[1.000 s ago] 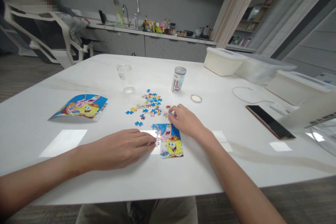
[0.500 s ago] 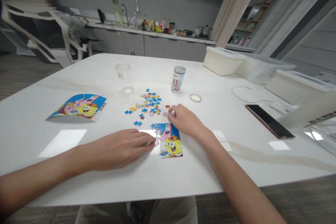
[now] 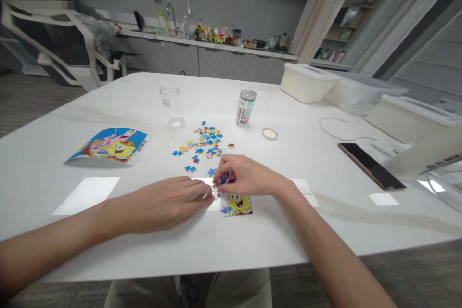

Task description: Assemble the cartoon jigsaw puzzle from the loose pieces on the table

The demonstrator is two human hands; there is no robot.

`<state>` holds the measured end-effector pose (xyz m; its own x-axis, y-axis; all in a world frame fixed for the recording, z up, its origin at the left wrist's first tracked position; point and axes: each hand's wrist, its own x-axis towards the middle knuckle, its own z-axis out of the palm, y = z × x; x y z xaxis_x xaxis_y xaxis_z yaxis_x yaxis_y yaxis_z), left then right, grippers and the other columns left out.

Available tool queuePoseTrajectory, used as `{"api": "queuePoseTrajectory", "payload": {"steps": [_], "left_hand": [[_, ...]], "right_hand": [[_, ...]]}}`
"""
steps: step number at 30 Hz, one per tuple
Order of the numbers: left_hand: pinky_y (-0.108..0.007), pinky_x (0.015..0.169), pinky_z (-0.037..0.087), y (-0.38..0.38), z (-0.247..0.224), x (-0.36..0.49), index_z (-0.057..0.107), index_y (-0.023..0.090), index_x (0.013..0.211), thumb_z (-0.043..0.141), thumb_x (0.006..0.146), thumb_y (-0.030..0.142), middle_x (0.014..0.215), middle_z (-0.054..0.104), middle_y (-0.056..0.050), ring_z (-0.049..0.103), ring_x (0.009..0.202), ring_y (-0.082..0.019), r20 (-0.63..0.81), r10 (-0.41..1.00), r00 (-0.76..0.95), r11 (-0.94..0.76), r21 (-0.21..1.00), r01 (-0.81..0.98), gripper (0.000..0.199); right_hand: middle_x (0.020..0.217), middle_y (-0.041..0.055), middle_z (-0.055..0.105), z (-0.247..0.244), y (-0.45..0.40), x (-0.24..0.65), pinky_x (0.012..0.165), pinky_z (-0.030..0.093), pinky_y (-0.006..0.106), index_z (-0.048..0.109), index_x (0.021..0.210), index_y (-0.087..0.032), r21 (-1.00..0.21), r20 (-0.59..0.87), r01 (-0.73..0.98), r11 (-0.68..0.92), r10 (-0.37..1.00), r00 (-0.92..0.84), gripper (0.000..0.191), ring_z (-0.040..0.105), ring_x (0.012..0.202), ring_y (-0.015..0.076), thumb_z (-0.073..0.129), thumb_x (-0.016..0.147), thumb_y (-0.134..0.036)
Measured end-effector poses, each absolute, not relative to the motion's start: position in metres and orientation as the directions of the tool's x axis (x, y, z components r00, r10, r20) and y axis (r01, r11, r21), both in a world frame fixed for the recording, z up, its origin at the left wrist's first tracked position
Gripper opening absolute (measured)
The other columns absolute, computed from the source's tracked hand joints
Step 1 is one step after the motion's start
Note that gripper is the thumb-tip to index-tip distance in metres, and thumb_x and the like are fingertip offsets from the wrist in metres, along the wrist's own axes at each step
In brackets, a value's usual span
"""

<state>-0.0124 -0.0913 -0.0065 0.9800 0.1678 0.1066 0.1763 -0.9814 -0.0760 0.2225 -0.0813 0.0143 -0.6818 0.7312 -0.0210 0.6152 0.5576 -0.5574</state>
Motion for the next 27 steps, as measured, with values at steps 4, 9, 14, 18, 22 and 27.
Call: {"api": "queuePoseTrajectory", "payload": {"steps": [4,9,14,18,22,27], "left_hand": [[-0.031,0.075,0.042,-0.0918,-0.0058,-0.0123,0.055,0.014,0.114,0.036,0.096,0.010,0.099,0.061,-0.008,0.056,0.085,-0.019,0.099,0.174,0.980,-0.980,-0.076,0.182,0.026],[-0.031,0.070,0.040,-0.0921,-0.0065,-0.0121,0.053,0.014,0.115,0.036,0.097,0.012,0.101,0.060,-0.008,0.054,0.082,-0.018,0.111,0.182,0.977,-0.978,-0.082,0.191,0.024],[-0.031,0.064,0.037,-0.0922,-0.0087,-0.0119,0.052,0.014,0.111,0.034,0.098,0.012,0.093,0.058,-0.007,0.050,0.073,-0.017,0.129,0.179,0.975,-0.976,-0.100,0.192,0.022],[-0.031,0.062,0.035,-0.0927,-0.0083,-0.0112,0.054,0.014,0.106,0.037,0.098,0.013,0.088,0.057,-0.006,0.047,0.068,-0.016,0.144,0.178,0.973,-0.975,-0.110,0.194,0.019],[-0.032,0.061,0.033,-0.0931,-0.0073,-0.0108,0.056,0.013,0.102,0.039,0.097,0.012,0.086,0.056,-0.005,0.046,0.067,-0.016,0.153,0.170,0.974,-0.975,-0.117,0.188,0.017],[-0.031,0.063,0.034,-0.0935,-0.0075,-0.0100,0.057,0.014,0.102,0.036,0.099,0.013,0.087,0.057,-0.006,0.047,0.069,-0.016,0.149,0.144,0.978,-0.980,-0.114,0.162,0.021]], "right_hand": [[0.090,0.0027,0.058,0.0120,-0.0808,0.2214,0.075,0.046,0.028,0.074,0.090,-0.020,-0.571,-0.070,0.616,0.542,0.716,-0.695,0.013,0.057,0.080,0.0137,0.070,0.078,-0.022],[0.089,0.0027,0.058,0.0136,-0.0805,0.2183,0.074,0.045,0.027,0.071,0.089,-0.019,-0.584,-0.110,0.614,0.531,0.698,-0.708,0.010,0.056,0.080,0.0143,0.068,0.080,-0.022],[0.091,0.0034,0.057,0.0135,-0.0815,0.2181,0.074,0.045,0.028,0.068,0.091,-0.017,-0.589,-0.118,0.610,0.531,0.690,-0.714,0.011,0.055,0.079,0.0142,0.067,0.081,-0.021],[0.093,0.0039,0.056,0.0110,-0.0820,0.2188,0.077,0.046,0.029,0.067,0.092,-0.017,-0.582,-0.097,0.603,0.546,0.690,-0.717,0.013,0.055,0.081,0.0151,0.067,0.079,-0.020],[0.092,0.0037,0.056,0.0104,-0.0820,0.2191,0.077,0.046,0.029,0.066,0.092,-0.017,-0.576,-0.098,0.597,0.558,0.678,-0.728,0.013,0.055,0.081,0.0151,0.067,0.080,-0.021],[0.089,0.0029,0.054,0.0116,-0.0832,0.2196,0.075,0.046,0.028,0.065,0.092,-0.018,-0.580,-0.082,0.568,0.584,0.652,-0.754,0.014,0.054,0.080,0.0152,0.067,0.081,-0.026]]}}
